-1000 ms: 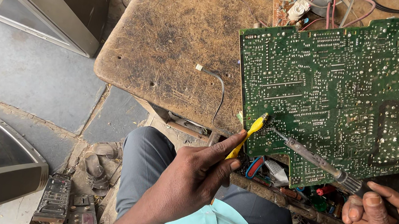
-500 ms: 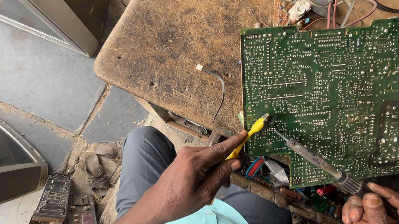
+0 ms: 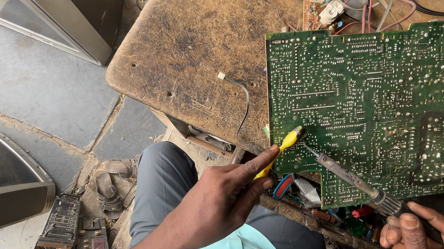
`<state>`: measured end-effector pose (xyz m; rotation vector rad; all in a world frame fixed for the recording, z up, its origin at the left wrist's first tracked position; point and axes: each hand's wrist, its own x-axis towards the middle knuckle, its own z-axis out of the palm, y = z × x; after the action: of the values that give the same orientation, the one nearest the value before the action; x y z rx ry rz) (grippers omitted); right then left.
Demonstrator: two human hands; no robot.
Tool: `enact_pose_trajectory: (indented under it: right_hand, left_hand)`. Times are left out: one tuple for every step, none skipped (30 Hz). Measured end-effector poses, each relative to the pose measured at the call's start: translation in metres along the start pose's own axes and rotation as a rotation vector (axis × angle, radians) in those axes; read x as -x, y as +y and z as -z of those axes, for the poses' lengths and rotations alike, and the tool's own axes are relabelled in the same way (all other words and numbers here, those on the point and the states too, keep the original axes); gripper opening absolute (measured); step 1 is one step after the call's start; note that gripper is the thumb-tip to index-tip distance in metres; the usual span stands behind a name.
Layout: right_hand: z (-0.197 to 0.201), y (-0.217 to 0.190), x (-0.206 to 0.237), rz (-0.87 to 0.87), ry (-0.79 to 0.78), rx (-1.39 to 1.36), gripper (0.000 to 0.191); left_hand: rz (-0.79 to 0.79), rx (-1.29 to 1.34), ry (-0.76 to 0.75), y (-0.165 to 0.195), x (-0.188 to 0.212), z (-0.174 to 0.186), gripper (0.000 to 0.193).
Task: The person sits on the floor and cleans a large green circuit board with a yellow toothbrush, brushing dust off its surface and components. They hold a soldering iron in the other hand and touch its tip to points on the board while continuing to brush different areas.
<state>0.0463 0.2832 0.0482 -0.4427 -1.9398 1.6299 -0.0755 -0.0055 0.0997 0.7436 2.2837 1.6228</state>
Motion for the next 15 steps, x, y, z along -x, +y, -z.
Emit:
enact_pose_trajectory:
  right_hand:
    - [0.000,-0.001,0.000,0.001,0.008,0.036,0.009]
    - [0.000,-0.001,0.000,0.014,-0.001,0.032,0.008]
    - [0.001,-0.001,0.000,0.027,-0.010,0.027,0.007]
    - [0.001,-0.001,0.000,0.025,-0.015,0.018,0.008]
    - [0.002,0.000,0.000,0.023,-0.021,0.008,0.008]
    - [0.003,0.000,0.000,0.009,-0.022,-0.007,0.010]
    - [0.003,0.001,0.000,-0.003,-0.023,-0.022,0.013]
    - [0.003,0.002,0.000,-0.005,-0.020,-0.026,0.012]
    - [0.003,0.002,0.000,-0.009,-0.017,-0.029,0.011]
    - [0.003,0.002,0.001,-0.003,-0.008,-0.010,0.011]
    - [0.003,0.002,0.001,0.002,0.001,0.008,0.011]
    - [0.002,0.001,0.004,0.016,0.016,0.048,0.011]
    - [0.002,0.000,0.005,0.028,0.023,0.077,0.011]
    - [0.002,-0.001,0.007,0.041,0.030,0.106,0.011]
    - [0.002,-0.003,0.008,0.057,0.030,0.123,0.011]
  left_hand:
    - [-0.028,-0.029,0.010,0.000,0.000,-0.002,0.058]
    - [-0.058,-0.059,0.021,0.001,0.000,-0.003,0.059]
    - [-0.056,-0.072,0.029,0.001,0.000,-0.006,0.059]
    - [-0.053,-0.084,0.037,0.001,0.000,-0.008,0.059]
    - [-0.048,-0.096,0.044,0.001,0.000,-0.010,0.060]
    - [-0.041,-0.119,0.042,0.001,0.000,-0.013,0.060]
    - [-0.036,-0.142,0.041,0.001,0.000,-0.015,0.061]
    - [-0.030,-0.165,0.040,0.000,0.001,-0.017,0.061]
    - [-0.048,-0.205,0.040,0.000,0.001,-0.019,0.062]
    - [-0.067,-0.245,0.040,0.000,0.001,-0.021,0.064]
    - [-0.089,-0.286,0.042,-0.001,0.001,-0.023,0.065]
    - [-0.102,-0.310,0.045,-0.001,0.002,-0.025,0.067]
    - [-0.112,-0.334,0.047,-0.002,0.002,-0.026,0.069]
    - [-0.123,-0.359,0.049,-0.002,0.002,-0.028,0.071]
    - [-0.116,-0.382,0.034,-0.003,0.002,-0.029,0.073]
